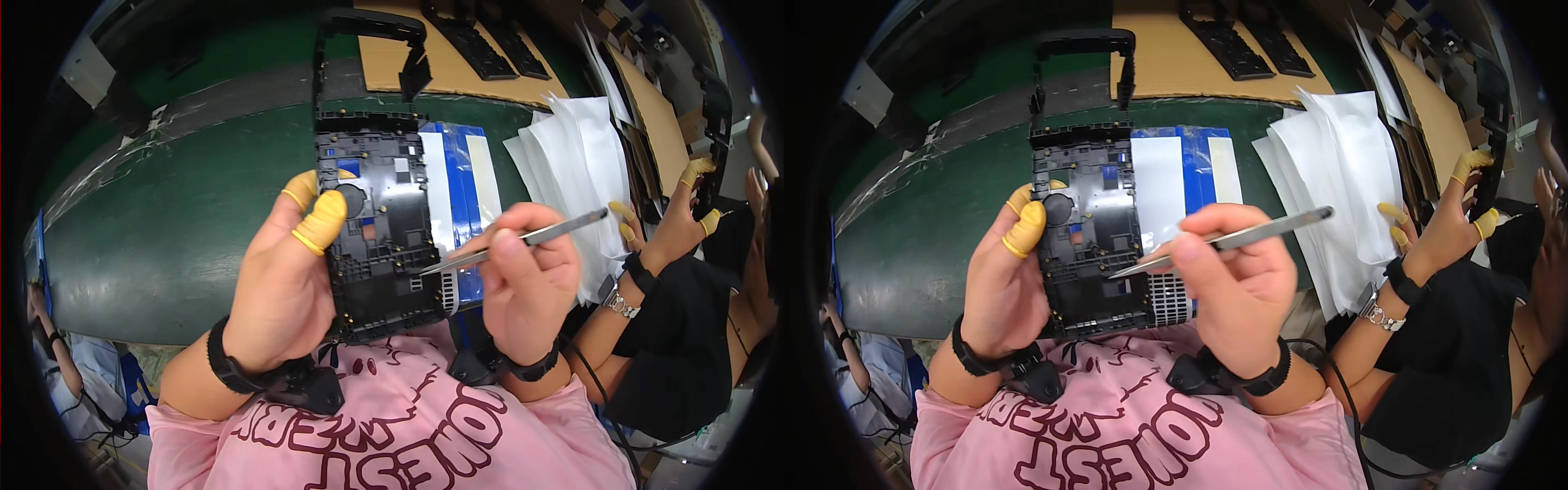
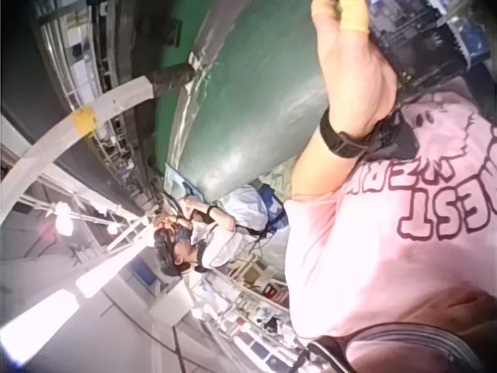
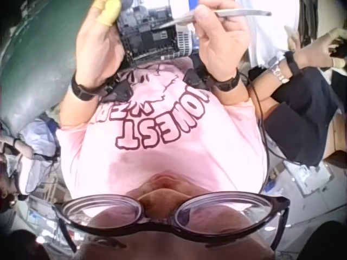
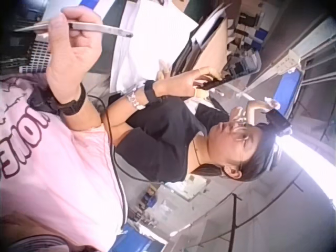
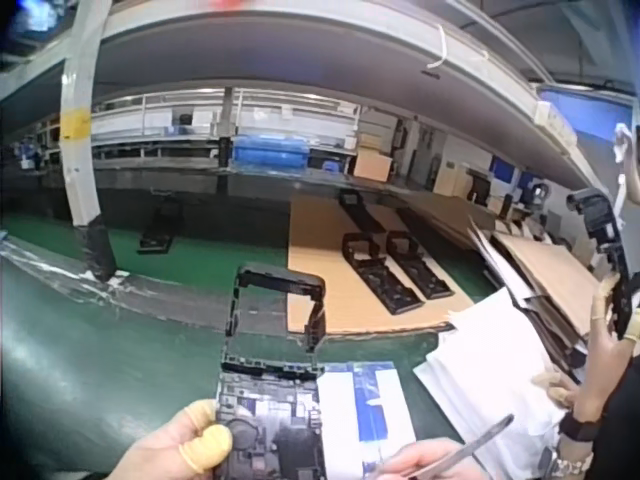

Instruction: Assembling and inspecting black plastic components using tweezers at a workstation.

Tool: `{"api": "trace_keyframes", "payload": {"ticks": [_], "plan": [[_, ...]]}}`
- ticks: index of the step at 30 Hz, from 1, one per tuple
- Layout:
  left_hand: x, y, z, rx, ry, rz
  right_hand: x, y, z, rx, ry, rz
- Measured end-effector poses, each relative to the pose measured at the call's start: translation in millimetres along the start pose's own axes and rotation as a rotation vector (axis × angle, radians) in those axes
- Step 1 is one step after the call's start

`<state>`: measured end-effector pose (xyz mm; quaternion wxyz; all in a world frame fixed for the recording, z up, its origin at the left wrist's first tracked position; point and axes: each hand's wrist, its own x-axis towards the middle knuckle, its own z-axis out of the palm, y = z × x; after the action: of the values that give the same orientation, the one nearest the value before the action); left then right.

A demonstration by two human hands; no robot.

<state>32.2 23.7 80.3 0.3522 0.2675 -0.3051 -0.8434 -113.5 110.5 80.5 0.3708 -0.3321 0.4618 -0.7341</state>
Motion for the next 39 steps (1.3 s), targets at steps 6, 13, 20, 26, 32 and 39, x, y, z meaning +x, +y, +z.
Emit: {"api": "trace_keyframes", "payload": {"ticks": [6, 13, 20, 26, 32, 39], "plan": [[-11.1, 1.2, 1.3, -0.034, -0.031, 0.081, -3.5, -0.4, 17.4, 0.062, -0.157, 0.086], [-14.5, -4.4, -4.1, -0.046, -0.047, 0.14, -7.1, 8.8, 20.4, 0.061, -0.176, 0.056], [-14.5, -8.9, -5.9, -0.069, -0.034, 0.165, -8.1, 11.7, 20.6, 0.007, -0.197, 0.055], [-16.8, -10.9, -8.9, -0.062, -0.045, 0.178, -9.2, 12.9, 21.0, 0.027, -0.192, 0.046], [-16.9, -11.8, -10.7, -0.066, -0.062, 0.174, -11.5, 14.9, 21.3, 0.014, -0.173, 0.034], [-18.7, -12.1, -7.7, -0.056, -0.038, 0.173, -13.8, 12.4, 21.8, 0.003, -0.16, 0.049]]}}
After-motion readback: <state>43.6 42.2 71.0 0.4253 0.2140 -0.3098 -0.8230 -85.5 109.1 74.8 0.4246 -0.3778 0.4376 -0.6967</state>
